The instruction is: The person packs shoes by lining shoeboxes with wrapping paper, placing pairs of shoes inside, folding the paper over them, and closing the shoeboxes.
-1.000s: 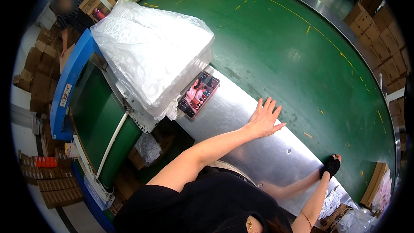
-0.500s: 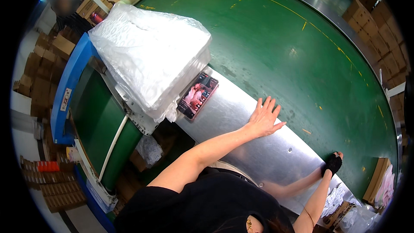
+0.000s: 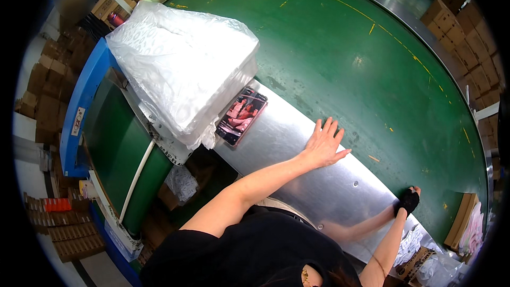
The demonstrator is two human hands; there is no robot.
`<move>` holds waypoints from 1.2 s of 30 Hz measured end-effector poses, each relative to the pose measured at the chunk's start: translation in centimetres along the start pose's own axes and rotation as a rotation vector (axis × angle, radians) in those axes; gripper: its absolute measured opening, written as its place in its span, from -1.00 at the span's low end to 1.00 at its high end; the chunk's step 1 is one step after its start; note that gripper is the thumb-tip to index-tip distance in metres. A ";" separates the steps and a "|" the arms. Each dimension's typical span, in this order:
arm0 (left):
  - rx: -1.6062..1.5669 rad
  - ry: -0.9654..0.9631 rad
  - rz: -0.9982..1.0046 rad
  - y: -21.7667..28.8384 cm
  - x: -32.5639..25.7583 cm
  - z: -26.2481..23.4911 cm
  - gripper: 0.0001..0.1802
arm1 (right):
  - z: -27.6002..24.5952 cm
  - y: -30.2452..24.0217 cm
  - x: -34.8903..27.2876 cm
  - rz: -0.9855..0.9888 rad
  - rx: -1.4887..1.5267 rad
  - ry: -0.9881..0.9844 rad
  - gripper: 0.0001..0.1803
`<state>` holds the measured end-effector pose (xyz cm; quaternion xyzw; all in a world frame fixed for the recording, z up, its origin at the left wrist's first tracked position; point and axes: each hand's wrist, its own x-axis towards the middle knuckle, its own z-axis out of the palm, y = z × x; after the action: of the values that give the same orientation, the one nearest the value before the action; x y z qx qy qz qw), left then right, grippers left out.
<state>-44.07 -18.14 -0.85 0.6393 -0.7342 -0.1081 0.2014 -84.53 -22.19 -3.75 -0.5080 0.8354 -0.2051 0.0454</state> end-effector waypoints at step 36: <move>0.009 0.023 0.019 0.2 0.0 0.1 -0.34 | 0.3 0.7 0.3 -0.010 -0.007 0.033 -0.65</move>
<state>-44.25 -18.09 -0.85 0.6345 -0.7383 -0.0955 0.2078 -85.14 -22.26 -4.23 -0.5087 0.8343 -0.2107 0.0289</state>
